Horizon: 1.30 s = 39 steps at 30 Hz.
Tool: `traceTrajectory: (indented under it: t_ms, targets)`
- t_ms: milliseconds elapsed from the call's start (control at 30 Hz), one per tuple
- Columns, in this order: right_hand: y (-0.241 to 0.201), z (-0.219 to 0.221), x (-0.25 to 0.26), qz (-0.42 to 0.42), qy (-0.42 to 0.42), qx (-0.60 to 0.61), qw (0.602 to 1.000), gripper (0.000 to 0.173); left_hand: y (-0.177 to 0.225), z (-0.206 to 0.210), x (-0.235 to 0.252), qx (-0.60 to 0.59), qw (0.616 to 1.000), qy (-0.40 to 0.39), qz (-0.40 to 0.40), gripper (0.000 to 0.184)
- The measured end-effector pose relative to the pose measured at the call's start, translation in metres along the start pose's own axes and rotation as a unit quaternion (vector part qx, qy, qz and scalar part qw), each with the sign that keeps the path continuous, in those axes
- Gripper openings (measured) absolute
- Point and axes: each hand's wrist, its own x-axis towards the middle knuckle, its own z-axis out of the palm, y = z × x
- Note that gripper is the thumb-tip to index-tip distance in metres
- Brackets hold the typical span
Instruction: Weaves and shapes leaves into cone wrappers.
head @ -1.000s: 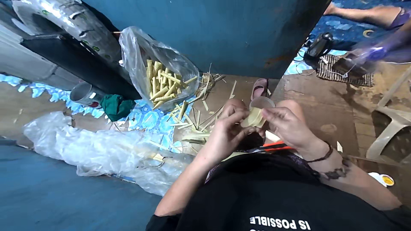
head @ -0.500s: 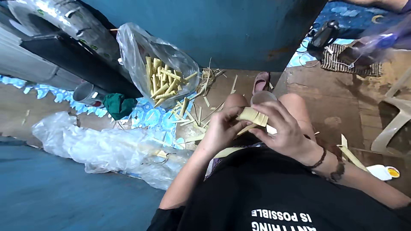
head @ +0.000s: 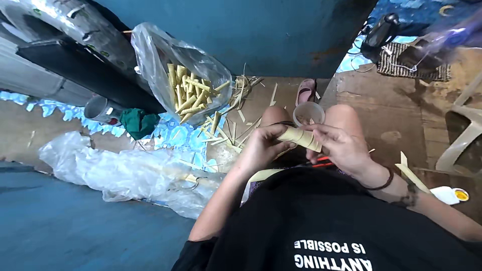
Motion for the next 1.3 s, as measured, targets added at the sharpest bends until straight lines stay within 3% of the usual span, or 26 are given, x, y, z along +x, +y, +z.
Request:
traceTrajectory:
  t_ms: [67,100,133,200,233,267,333,400,467,533,600,667,700,733,800,833,867,933,1000,1033,1067,1133,1167,1200,1267,1300]
  targets:
    - [0.011,0.000,-0.003,-0.161,0.039,-0.219,0.962,0.041,0.002,-0.001,0.000,-0.003,1.000,0.004,-0.009,0.012]
    - [0.014,0.000,-0.004,-0.189,0.043,-0.246,0.950,0.043,0.003,-0.002,0.000,-0.010,1.000,0.002,-0.014,0.015]
    - [0.013,-0.001,-0.005,-0.148,0.034,-0.198,0.968,0.037,0.003,-0.002,0.000,-0.018,1.000,-0.003,-0.019,0.018]
    - [0.004,-0.002,-0.005,0.028,0.011,0.036,0.999,0.031,0.002,-0.002,-0.001,-0.028,0.999,-0.014,-0.017,0.018]
    - [0.001,-0.002,-0.005,0.078,0.013,0.099,0.992,0.037,0.001,-0.001,-0.002,-0.028,0.999,-0.018,-0.011,0.016]
    - [0.002,-0.002,-0.007,0.068,0.016,0.084,0.994,0.036,0.000,-0.001,-0.002,-0.027,0.999,-0.017,-0.008,0.014]
    - [0.009,-0.002,-0.013,-0.081,0.035,-0.123,0.988,0.030,0.001,-0.001,-0.002,-0.025,1.000,-0.009,-0.011,0.014]
    - [0.015,-0.004,-0.015,-0.191,0.050,-0.260,0.945,0.045,0.002,-0.002,-0.003,-0.032,0.999,-0.005,-0.017,0.019]
    - [0.011,-0.004,-0.017,-0.070,0.036,-0.103,0.992,0.029,0.002,-0.002,-0.003,-0.039,0.999,-0.013,-0.015,0.022]
    - [0.005,-0.005,-0.016,0.074,0.020,0.093,0.993,0.035,0.003,-0.001,-0.003,-0.038,0.999,-0.020,-0.006,0.019]
    - [0.009,-0.005,-0.019,-0.009,0.034,-0.011,0.999,0.030,0.002,0.000,-0.003,-0.038,0.999,-0.014,-0.001,0.016]
    - [0.019,-0.006,-0.021,-0.191,0.066,-0.250,0.947,0.042,0.002,-0.002,-0.003,-0.037,0.999,-0.005,-0.010,0.016]
    - [0.022,-0.007,-0.021,-0.228,0.070,-0.289,0.927,0.045,0.002,-0.003,-0.003,-0.039,0.999,-0.005,-0.016,0.018]
    - [0.022,-0.007,-0.023,-0.199,0.065,-0.257,0.944,0.040,0.002,-0.003,-0.003,-0.044,0.999,-0.007,-0.019,0.021]
    - [0.012,-0.009,-0.024,0.002,0.021,-0.014,1.000,0.029,0.001,-0.004,-0.003,-0.047,0.999,-0.015,-0.016,0.022]
    - [0.008,-0.010,-0.024,0.091,0.010,0.099,0.991,0.036,0.001,-0.004,-0.004,-0.044,0.999,-0.019,-0.015,0.021]
    - [0.007,-0.010,-0.024,0.122,0.009,0.142,0.982,0.040,0.001,-0.003,-0.005,-0.041,0.999,-0.020,-0.015,0.019]
    - [0.013,-0.009,-0.029,0.015,0.022,0.004,1.000,0.031,0.001,-0.002,-0.005,-0.038,0.999,-0.016,-0.017,0.016]
    - [0.025,-0.010,-0.031,-0.177,0.055,-0.241,0.953,0.042,0.000,-0.004,-0.005,-0.042,0.999,-0.014,-0.024,0.019]
    - [0.028,-0.010,-0.030,-0.219,0.060,-0.279,0.933,0.045,0.001,-0.004,-0.006,-0.042,0.999,-0.015,-0.028,0.021]
    - [0.028,-0.011,-0.032,-0.189,0.058,-0.240,0.951,0.040,0.001,-0.004,-0.006,-0.044,0.998,-0.017,-0.031,0.023]
    - [0.017,-0.013,-0.032,0.006,0.021,0.024,0.999,0.030,0.001,-0.005,-0.007,-0.042,0.999,-0.024,-0.020,0.022]
    - [0.012,-0.013,-0.031,0.083,0.014,0.121,0.989,0.036,0.001,-0.006,-0.008,-0.039,0.999,-0.026,-0.016,0.019]
    - [0.009,-0.013,-0.032,0.098,0.019,0.126,0.987,0.038,0.000,-0.006,-0.008,-0.035,0.999,-0.023,-0.011,0.016]
    - [0.015,-0.011,-0.036,-0.036,0.045,-0.076,0.995,0.030,0.000,-0.006,-0.007,-0.035,0.999,-0.011,-0.008,0.015]
    - [0.020,-0.012,-0.037,-0.123,0.058,-0.192,0.972,0.038,0.001,-0.007,-0.007,-0.037,0.999,-0.008,-0.011,0.017]
